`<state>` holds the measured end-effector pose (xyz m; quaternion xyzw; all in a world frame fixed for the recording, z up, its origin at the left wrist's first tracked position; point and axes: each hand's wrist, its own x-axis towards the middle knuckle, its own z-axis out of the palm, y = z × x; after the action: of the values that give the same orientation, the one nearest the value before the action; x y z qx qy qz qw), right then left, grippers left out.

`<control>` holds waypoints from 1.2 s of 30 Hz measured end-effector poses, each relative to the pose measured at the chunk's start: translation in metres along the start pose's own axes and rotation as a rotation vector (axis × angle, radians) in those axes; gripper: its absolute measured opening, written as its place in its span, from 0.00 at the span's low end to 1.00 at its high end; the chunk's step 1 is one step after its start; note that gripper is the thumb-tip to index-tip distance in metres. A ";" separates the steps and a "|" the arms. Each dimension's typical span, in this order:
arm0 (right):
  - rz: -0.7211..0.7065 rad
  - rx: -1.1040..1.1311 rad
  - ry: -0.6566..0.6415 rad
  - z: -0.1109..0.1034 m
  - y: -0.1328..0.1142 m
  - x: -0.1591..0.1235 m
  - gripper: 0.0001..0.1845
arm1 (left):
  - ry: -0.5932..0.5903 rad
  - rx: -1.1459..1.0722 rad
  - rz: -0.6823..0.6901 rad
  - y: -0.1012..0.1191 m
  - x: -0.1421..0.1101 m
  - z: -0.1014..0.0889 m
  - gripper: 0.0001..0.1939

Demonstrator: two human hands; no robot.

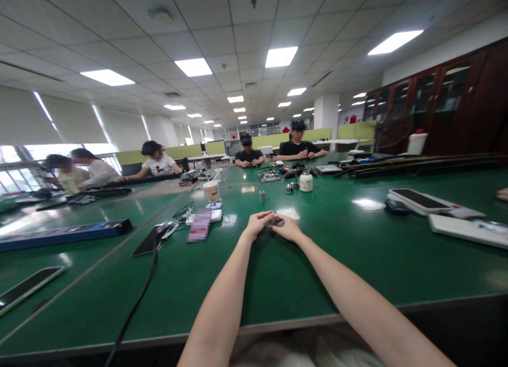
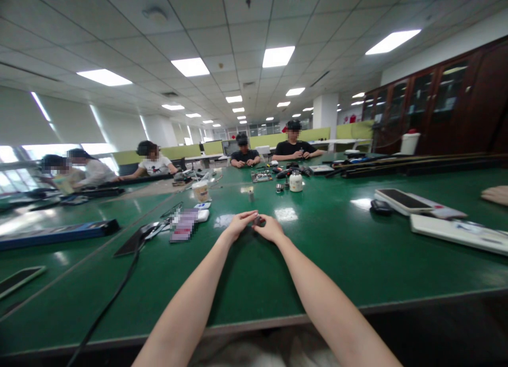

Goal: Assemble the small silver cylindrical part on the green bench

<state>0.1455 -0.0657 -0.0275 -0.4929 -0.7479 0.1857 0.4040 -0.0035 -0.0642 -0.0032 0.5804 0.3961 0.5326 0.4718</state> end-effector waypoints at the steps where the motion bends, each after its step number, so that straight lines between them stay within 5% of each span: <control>1: 0.000 -0.001 0.001 0.000 0.000 0.000 0.17 | -0.002 -0.001 -0.002 0.000 0.000 0.000 0.19; 5: 0.018 -0.004 0.001 -0.001 -0.001 -0.001 0.20 | 0.048 0.003 0.013 0.001 0.000 0.003 0.19; 10: 0.054 -0.018 -0.018 -0.001 -0.002 -0.001 0.21 | 0.257 0.094 0.066 -0.006 0.007 -0.004 0.15; 17: 0.048 -0.021 -0.019 -0.003 -0.003 -0.001 0.21 | 0.329 0.891 -0.029 -0.016 0.003 -0.024 0.13; 21: 0.046 -0.023 -0.023 -0.003 -0.004 -0.002 0.21 | 0.264 1.113 -0.047 -0.017 -0.002 -0.019 0.12; 30: 0.042 -0.026 -0.021 -0.002 -0.002 -0.001 0.22 | 0.306 1.099 -0.045 -0.017 -0.003 -0.018 0.12; 36: 0.050 -0.020 -0.017 -0.001 0.000 -0.001 0.22 | 0.400 0.933 0.148 -0.011 -0.002 -0.014 0.12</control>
<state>0.1464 -0.0669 -0.0267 -0.5139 -0.7406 0.1926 0.3878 -0.0167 -0.0617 -0.0141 0.6423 0.6321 0.4318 0.0388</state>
